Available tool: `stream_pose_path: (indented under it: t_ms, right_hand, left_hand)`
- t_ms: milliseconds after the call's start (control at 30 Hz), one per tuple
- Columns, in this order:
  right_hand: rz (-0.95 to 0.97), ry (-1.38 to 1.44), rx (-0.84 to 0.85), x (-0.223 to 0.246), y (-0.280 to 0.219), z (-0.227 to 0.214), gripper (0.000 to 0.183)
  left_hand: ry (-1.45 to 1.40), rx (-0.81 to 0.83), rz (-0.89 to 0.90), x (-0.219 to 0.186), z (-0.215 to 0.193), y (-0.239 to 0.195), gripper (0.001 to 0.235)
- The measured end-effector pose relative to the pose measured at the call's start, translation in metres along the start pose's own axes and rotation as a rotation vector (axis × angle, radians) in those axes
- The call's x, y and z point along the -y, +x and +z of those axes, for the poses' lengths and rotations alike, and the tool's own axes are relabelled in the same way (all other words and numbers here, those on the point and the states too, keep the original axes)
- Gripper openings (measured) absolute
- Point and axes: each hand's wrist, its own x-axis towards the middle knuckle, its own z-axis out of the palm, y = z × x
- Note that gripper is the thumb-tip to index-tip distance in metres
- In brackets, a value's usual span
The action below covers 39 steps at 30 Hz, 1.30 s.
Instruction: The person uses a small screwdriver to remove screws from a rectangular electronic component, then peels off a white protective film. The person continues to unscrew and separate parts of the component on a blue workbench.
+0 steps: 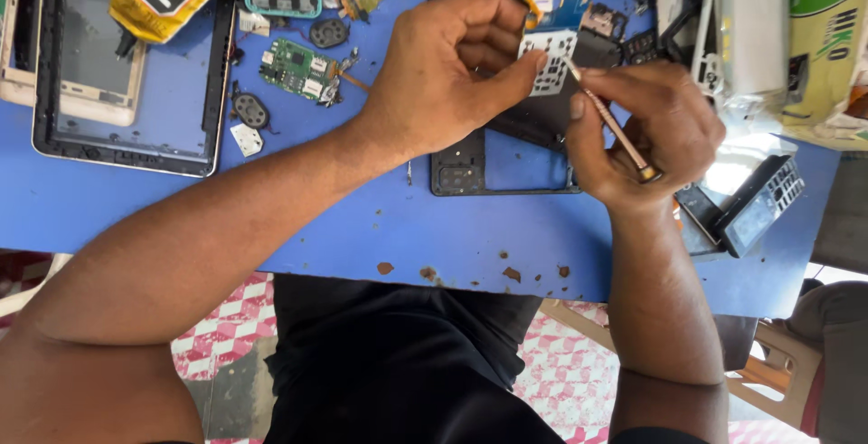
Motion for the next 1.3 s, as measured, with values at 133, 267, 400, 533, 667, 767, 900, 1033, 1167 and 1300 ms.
stream_pose_path:
  t_ms: [133,267,400,533,667,767,900,1033,1167,1300]
  right_hand:
    - [0.028,0.074,0.027,0.005,0.001,0.001,0.016]
    - [-0.101,-0.049,0.021,0.002,0.001,0.004,0.013]
    - [-0.081,0.004,0.021,0.004,0.006,0.004,0.013]
    - [-0.054,0.024,0.048,0.005,0.007,0.003,0.013]
    - [-0.021,0.074,0.083,0.004,0.004,0.005,0.012]
    - [-0.028,0.049,0.053,0.007,0.007,0.003,0.012]
    - [-0.012,0.040,0.079,0.007,0.006,0.002,0.012]
    - [0.015,0.082,0.067,0.003,-0.001,0.005,0.012]
    - [-0.009,0.069,0.033,0.003,0.005,0.004,0.013]
    - [-0.032,0.020,0.061,0.005,0.004,0.006,0.014]
  left_hand:
    - [0.026,0.023,-0.008,-0.002,0.001,-0.001,0.013]
    - [-0.050,0.016,0.026,0.003,0.002,-0.007,0.013]
    - [0.027,0.038,0.030,-0.003,0.000,-0.002,0.011]
    - [0.036,0.031,0.017,-0.001,-0.001,-0.001,0.010]
    - [-0.010,0.038,0.082,0.005,-0.001,-0.005,0.009]
    - [0.012,0.034,0.040,-0.001,0.000,-0.002,0.009]
    - [0.025,0.035,0.027,-0.001,-0.002,-0.001,0.008]
    - [0.008,0.034,0.013,0.003,-0.002,-0.004,0.011]
    - [0.027,0.056,0.060,-0.001,-0.002,0.001,0.010]
    - [0.036,0.041,0.050,0.002,-0.005,-0.001,0.008]
